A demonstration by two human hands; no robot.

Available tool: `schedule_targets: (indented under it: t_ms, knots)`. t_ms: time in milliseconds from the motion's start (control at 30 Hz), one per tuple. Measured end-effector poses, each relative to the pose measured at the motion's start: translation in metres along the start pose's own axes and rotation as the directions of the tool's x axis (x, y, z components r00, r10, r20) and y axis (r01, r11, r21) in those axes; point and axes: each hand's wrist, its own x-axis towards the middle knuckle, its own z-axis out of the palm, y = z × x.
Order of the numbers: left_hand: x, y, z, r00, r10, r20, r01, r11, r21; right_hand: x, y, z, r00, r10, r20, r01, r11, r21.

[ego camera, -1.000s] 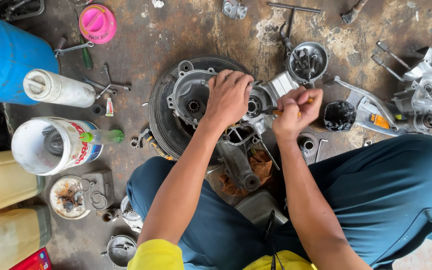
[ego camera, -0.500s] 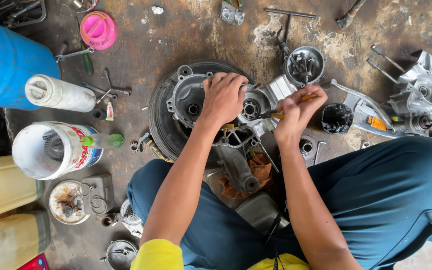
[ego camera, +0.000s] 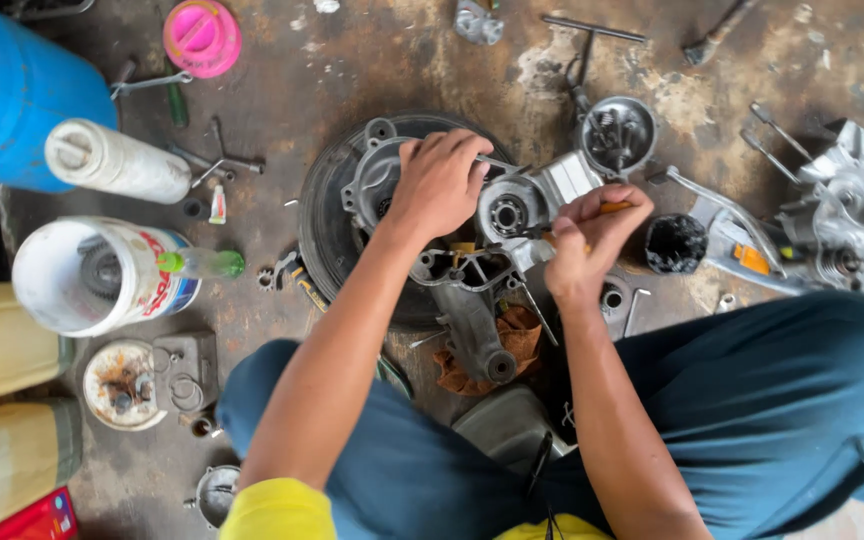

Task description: The person sits on the floor and uses a screwdriver to remove a metal ring from a disassembled engine casing. They then pick up a second metal ring from the floor, compare the two rings, and use the screwdriver to pry at the engine casing again.

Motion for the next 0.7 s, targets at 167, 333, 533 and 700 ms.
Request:
schedule_targets:
  t_ms: [167, 333, 533, 700]
  knots:
    - [-0.032, -0.010, -0.056, 0.892, 0.204, -0.404, -0.105, 0.962, 0.253, 0.007, -0.054, 0.023, 0.994, 0.077, 0.081, -0.076, 0.997, -0.012]
    - [-0.118, -0.028, -0.079, 0.687, 0.051, -0.725, 0.085, 0.985, 0.150, 0.004, -0.091, 0.058, 0.979, -0.150, 0.137, 0.147, 0.989, 0.033]
    - [-0.237, -0.053, 0.028, 0.466, -0.495, -0.733, 0.560, 0.807, -0.189, -0.011, -0.098, 0.048, 0.965, -0.072, 0.253, 0.016, 0.976, 0.216]
    - [-0.273, -0.032, 0.124, 0.772, -0.403, -0.492, 0.505, 0.858, 0.090, 0.000, -0.097, 0.012, 0.980, 0.067, 0.187, -0.126, 0.938, 0.324]
